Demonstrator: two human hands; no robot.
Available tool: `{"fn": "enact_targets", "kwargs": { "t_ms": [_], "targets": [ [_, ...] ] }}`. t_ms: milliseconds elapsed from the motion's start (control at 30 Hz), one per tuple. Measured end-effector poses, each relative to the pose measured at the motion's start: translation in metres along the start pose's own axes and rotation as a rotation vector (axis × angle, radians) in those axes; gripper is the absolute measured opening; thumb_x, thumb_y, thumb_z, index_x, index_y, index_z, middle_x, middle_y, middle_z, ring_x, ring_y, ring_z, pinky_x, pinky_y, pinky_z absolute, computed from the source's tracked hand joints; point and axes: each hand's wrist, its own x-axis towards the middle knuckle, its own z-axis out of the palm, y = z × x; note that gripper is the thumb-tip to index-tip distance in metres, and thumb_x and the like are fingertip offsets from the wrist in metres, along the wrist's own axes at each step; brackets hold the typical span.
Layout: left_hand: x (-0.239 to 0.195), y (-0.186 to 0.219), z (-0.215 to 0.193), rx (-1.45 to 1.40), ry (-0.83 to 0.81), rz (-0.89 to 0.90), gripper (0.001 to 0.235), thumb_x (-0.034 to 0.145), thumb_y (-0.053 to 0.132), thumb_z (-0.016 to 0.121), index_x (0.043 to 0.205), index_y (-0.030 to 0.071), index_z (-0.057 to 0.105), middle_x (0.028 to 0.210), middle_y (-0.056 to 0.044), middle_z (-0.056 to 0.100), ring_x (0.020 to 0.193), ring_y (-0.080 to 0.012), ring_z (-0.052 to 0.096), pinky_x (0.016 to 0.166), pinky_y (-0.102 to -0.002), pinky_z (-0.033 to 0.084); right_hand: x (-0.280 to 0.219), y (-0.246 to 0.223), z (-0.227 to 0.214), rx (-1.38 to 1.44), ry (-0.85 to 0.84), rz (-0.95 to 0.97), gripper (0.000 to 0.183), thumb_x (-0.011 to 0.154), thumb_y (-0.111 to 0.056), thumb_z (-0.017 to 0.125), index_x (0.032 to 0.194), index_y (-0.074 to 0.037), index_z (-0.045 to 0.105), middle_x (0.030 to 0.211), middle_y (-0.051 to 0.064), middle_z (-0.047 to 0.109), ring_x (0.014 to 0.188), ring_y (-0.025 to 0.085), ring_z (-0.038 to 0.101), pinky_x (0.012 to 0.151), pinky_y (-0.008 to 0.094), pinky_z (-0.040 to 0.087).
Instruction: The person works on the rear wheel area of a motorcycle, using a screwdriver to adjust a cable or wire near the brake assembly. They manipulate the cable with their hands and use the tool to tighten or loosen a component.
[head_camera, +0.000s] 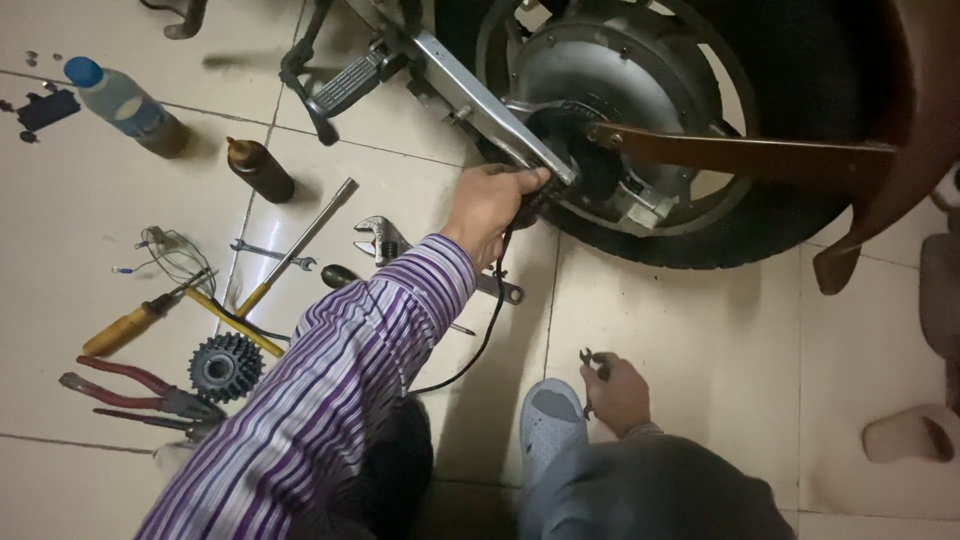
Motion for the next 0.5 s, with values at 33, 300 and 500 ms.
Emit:
{"fn": "enact_targets", "kwargs": {
  "t_ms": [33,300,500],
  "targets": [
    [-0.008,0.008,0.000,-0.013,0.012,0.005,0.047,0.079,0.018,0.082,0.113,-0.011,0.066,0.094,-0.026,0.072,0.089,-0.0319,0.074,0.068,-0.040,0.062,-0.004,-0.014,-0.009,0.018,0.029,-0.005,0.049,0.095,-0.045,0.063,0.129,-0.010,0.067,0.108,0.018,0.071,0.112,0.036,0.069,0.101,0.051,0.051],
    [0.002,-0.006,0.008,0.039,0.037,0.029,0.048,0.081,0.020,0.082,0.117,-0.008,0.067,0.105,-0.030,0.072,0.103,-0.0401,0.072,0.079,-0.049,0.063,0.000,-0.043,-0.011,0.057,-0.003,-0.032,0.056,0.093,-0.049,0.061,0.131,-0.008,0.065,0.117,0.020,0.070,0.119,0.037,0.065,0.105,0.050,0.048],
    [-0.023,0.015,0.009,0.110,0.047,0.051,0.048,0.082,0.021,0.079,0.119,-0.008,0.068,0.111,-0.029,0.071,0.110,-0.0392,0.069,0.086,-0.044,0.061,-0.007,-0.052,-0.014,0.082,-0.007,-0.021,0.054,0.095,-0.047,0.060,0.133,-0.009,0.064,0.120,0.018,0.069,0.124,0.036,0.062,0.109,0.048,0.045]
  ]
}}
